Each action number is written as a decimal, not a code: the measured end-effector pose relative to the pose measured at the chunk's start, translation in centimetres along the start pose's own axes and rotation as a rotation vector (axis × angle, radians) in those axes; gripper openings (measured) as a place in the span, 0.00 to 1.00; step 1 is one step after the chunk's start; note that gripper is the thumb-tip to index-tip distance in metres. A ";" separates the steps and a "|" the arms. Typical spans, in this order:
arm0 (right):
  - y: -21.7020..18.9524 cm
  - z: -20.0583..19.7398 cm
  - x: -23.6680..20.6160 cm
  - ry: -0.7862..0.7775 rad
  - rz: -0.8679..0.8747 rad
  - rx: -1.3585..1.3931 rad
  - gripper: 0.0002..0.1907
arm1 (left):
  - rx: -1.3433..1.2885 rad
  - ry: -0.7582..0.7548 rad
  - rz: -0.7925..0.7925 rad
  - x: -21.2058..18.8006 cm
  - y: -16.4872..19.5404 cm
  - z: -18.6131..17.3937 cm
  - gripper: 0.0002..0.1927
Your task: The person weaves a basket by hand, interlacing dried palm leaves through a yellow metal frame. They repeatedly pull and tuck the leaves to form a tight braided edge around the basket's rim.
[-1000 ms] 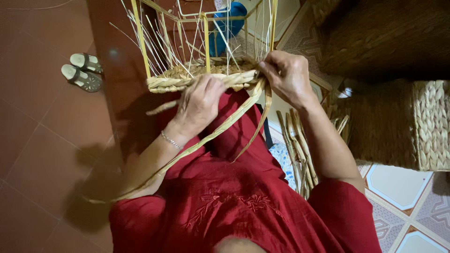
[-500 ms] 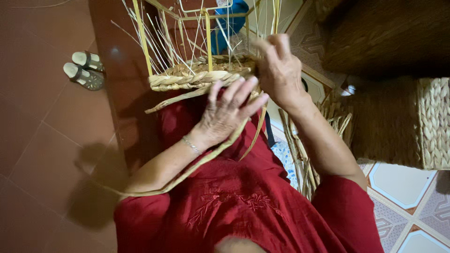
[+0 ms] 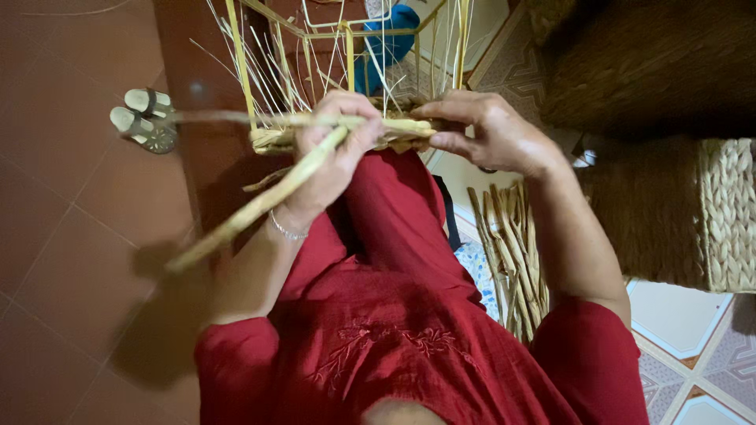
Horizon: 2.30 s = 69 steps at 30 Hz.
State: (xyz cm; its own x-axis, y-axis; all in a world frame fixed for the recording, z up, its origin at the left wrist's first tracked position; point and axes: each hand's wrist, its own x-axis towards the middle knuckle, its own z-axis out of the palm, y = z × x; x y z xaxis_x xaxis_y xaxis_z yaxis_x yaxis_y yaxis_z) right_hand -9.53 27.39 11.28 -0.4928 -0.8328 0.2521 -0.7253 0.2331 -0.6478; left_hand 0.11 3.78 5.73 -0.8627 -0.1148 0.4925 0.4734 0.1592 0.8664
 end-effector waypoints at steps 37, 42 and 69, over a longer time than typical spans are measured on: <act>0.0 3.2 0.5 0.171 -0.124 -0.349 0.13 | 0.865 -0.092 0.377 0.1 0.7 -1.9 0.19; -0.1 5.2 1.2 0.215 0.077 -0.388 0.09 | 1.036 -0.148 0.354 1.0 0.6 -3.8 0.16; 1.6 8.1 1.3 0.613 0.075 -0.314 0.08 | 0.606 -0.308 -0.025 -4.5 -3.2 -2.9 0.13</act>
State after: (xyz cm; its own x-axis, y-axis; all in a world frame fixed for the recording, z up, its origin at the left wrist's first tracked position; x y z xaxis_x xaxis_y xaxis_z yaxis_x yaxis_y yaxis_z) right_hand -7.46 22.58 4.75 -0.6627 -0.3960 0.6357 -0.7379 0.4905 -0.4636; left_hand 2.96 0.93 1.01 -0.9260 0.1444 0.3487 0.3465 0.6916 0.6337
